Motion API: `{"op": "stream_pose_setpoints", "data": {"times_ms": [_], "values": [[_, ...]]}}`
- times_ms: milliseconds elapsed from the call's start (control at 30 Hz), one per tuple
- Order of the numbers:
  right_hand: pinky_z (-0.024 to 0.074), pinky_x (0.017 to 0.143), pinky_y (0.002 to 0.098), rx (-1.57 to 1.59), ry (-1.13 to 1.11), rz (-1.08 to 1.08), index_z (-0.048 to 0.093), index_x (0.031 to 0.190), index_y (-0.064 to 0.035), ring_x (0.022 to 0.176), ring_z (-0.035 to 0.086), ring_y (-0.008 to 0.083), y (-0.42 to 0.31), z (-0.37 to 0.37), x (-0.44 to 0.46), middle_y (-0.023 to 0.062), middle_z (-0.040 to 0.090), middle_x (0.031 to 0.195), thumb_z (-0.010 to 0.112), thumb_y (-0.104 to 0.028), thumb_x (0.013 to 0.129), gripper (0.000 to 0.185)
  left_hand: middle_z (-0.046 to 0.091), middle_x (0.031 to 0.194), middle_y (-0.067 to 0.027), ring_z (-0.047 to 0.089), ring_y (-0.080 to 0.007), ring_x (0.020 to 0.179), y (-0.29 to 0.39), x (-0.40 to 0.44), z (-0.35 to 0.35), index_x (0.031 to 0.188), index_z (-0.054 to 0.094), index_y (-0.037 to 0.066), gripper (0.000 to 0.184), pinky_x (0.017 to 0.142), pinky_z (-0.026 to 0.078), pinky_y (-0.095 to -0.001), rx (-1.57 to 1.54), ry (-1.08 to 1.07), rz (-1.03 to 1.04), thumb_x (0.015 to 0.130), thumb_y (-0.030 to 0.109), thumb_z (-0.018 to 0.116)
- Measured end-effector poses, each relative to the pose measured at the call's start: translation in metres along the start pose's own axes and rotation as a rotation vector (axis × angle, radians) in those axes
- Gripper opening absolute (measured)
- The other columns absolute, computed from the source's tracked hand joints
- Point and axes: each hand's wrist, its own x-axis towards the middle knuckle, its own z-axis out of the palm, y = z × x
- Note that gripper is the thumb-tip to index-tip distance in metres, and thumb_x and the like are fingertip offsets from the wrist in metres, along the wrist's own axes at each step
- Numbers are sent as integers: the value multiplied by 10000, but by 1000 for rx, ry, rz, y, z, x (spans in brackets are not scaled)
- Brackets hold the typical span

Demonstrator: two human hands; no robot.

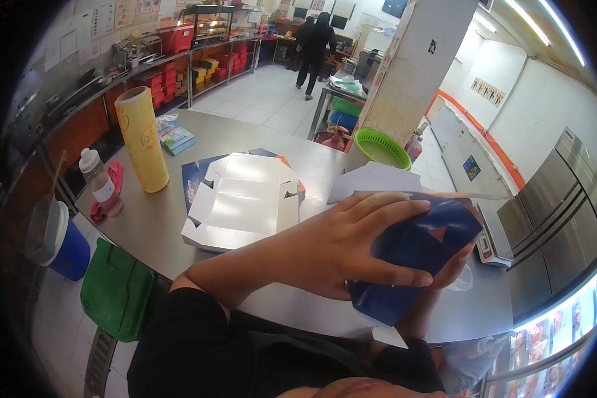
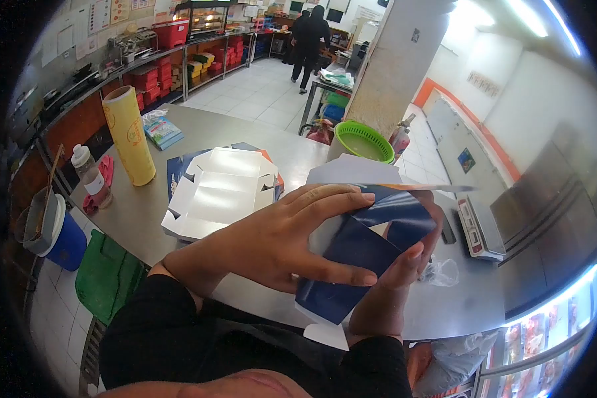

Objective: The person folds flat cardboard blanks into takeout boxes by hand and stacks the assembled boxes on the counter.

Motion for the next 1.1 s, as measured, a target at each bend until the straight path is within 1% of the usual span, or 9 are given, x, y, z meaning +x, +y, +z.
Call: {"op": "stream_pose_setpoints", "data": {"times_ms": [233,367,533,567,667,733,900,1000,1100], "values": [[530,737,255,-298,114,249,594,1035,11,821,656,143,-29,13,11,107,665,961,599,-488,1040,499,287,1639,-209,358,-458,1488,5,1,-3,1403,589,482,937,1165,371,-603,123,-175,-68,583,244,976],[514,823,308,-45,-19,184,623,1104,31,891,644,185,-13,-7,17,131,670,1019,593,-461,1039,497,303,1632,-217,368,-458,1487,5,1,-10,1314,679,397,802,1172,366,-585,109,-167,-99,589,203,963],[430,975,392,-295,-218,-77,634,1191,67,1045,578,244,-23,11,24,160,647,1078,627,-417,1000,520,332,1614,-233,382,-475,1474,6,-2,-29,1263,722,345,718,1164,373,-571,69,-221,-176,600,202,958],[446,969,379,-346,-259,-98,638,1284,66,1051,575,240,-22,11,25,163,615,1128,639,-403,985,557,334,1610,-243,390,-479,1469,6,-1,-31,1275,717,346,729,1162,376,-572,47,-238,-188,601,209,959],[450,968,376,-476,-338,-117,652,1319,40,1054,573,238,-22,18,26,148,582,1153,627,-410,987,560,318,1612,-274,418,-486,1451,8,-1,-33,1304,705,350,754,1156,382,-567,-7,-258,-196,607,224,961],[491,905,330,-485,-345,-188,662,1315,21,1003,597,203,-18,15,27,126,549,1147,705,-215,965,425,300,1619,-291,436,-488,1440,9,-2,-34,1319,698,354,765,1152,388,-561,-39,-270,-183,612,230,962],[539,784,245,-491,-234,-256,666,1242,15,883,641,133,-12,16,27,105,549,1119,814,67,835,437,277,1637,-291,443,-498,1432,10,-5,-39,1327,692,358,777,1143,396,-557,-59,-291,-150,611,232,966],[552,754,232,-418,-145,-156,664,1153,0,844,651,114,-10,22,24,94,556,1117,846,57,811,392,283,1638,-280,441,-502,1432,12,-6,-40,1322,693,368,777,1142,390,-571,-3,-302,-172,609,223,966],[557,729,226,-429,-126,-190,668,1081,-12,830,656,108,-6,21,21,89,560,1113,860,52,799,348,285,1640,-273,430,-501,1440,12,-6,-43,1314,695,381,774,1139,388,-581,69,-329,-190,608,217,965]]}}
